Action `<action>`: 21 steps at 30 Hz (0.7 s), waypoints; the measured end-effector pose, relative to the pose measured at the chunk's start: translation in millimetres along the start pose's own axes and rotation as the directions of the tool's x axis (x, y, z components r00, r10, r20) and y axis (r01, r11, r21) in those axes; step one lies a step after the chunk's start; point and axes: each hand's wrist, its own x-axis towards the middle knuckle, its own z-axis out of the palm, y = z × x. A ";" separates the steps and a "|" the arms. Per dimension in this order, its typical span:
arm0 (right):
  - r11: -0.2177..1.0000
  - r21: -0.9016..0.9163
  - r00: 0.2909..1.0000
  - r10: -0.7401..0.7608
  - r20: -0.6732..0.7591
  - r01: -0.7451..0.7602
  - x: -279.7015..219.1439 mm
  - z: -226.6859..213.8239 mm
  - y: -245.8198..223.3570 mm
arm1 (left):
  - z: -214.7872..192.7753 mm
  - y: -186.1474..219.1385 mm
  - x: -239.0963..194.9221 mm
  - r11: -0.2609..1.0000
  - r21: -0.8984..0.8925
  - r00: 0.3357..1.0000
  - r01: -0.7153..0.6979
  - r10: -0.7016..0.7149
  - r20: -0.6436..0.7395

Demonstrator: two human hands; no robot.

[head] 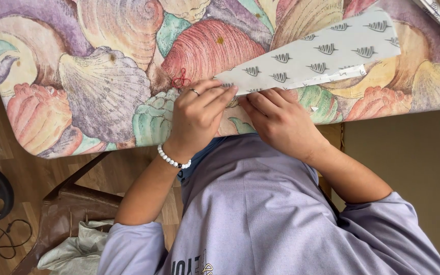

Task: Folding and gluing printed paper sheets to assemble paper bags at a manual workstation.

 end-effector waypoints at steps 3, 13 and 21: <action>1.000 0.025 1.000 -0.005 0.002 0.005 -7.6 -3.3 -1.8 | 1.6 1.2 -5.6 1.000 0.015 1.000 0.004 -0.005 0.018; 0.990 0.142 0.995 -0.008 -0.096 0.022 -21.7 -2.4 3.1 | -1.9 -1.7 -7.0 0.999 -0.045 0.999 0.014 -0.012 0.048; 1.000 -0.013 0.990 -0.002 -0.142 0.000 -21.2 9.4 32.2 | 4.4 -4.8 -6.7 0.993 -0.108 0.999 0.041 -0.038 0.030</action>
